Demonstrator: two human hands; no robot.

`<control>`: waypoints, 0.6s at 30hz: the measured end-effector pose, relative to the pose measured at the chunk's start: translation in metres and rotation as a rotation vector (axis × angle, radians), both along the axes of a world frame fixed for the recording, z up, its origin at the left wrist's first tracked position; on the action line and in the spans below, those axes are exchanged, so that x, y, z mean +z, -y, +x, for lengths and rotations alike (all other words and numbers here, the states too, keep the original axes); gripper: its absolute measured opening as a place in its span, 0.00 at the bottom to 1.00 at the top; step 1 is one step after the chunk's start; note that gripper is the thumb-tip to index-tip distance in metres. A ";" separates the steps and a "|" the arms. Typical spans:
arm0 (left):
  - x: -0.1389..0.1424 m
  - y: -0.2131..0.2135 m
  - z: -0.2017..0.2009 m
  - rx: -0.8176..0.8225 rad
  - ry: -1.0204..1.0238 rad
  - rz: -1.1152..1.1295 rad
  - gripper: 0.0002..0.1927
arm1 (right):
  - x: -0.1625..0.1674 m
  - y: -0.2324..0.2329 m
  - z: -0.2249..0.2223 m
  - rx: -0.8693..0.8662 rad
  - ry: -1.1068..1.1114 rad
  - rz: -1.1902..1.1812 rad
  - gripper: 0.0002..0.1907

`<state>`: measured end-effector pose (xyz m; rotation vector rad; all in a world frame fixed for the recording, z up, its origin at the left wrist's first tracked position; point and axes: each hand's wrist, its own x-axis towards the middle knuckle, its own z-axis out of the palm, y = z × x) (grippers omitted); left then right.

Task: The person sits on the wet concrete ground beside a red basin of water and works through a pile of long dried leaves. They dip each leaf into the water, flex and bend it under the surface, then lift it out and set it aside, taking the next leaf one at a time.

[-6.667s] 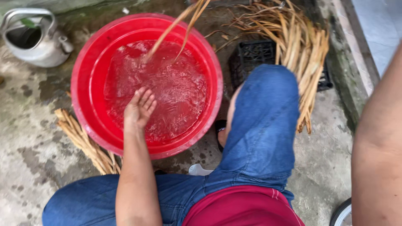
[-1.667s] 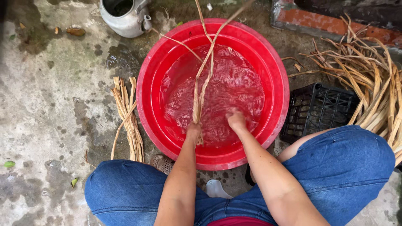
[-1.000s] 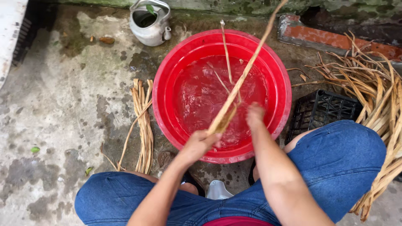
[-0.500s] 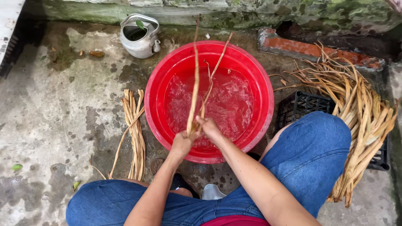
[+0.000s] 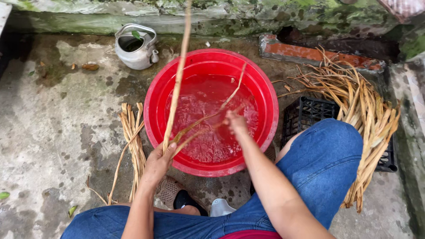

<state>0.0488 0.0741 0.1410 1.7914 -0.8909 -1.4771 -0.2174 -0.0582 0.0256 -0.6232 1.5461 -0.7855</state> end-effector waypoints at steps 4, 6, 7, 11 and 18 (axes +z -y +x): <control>-0.002 0.009 -0.012 0.049 0.221 0.001 0.15 | 0.036 -0.029 0.052 0.302 -0.291 -0.172 0.21; -0.005 0.012 -0.016 0.068 0.190 0.023 0.15 | 0.049 -0.040 0.065 0.441 -0.119 -0.122 0.24; -0.008 0.012 -0.019 0.074 0.129 0.041 0.15 | 0.053 -0.046 0.069 0.513 -0.030 -0.102 0.25; -0.030 0.005 -0.035 -0.131 0.135 -0.303 0.15 | 0.039 -0.062 0.082 0.399 0.388 0.008 0.20; -0.026 -0.018 -0.037 -0.289 0.217 -0.095 0.15 | -0.020 -0.024 0.038 0.045 0.070 0.154 0.17</control>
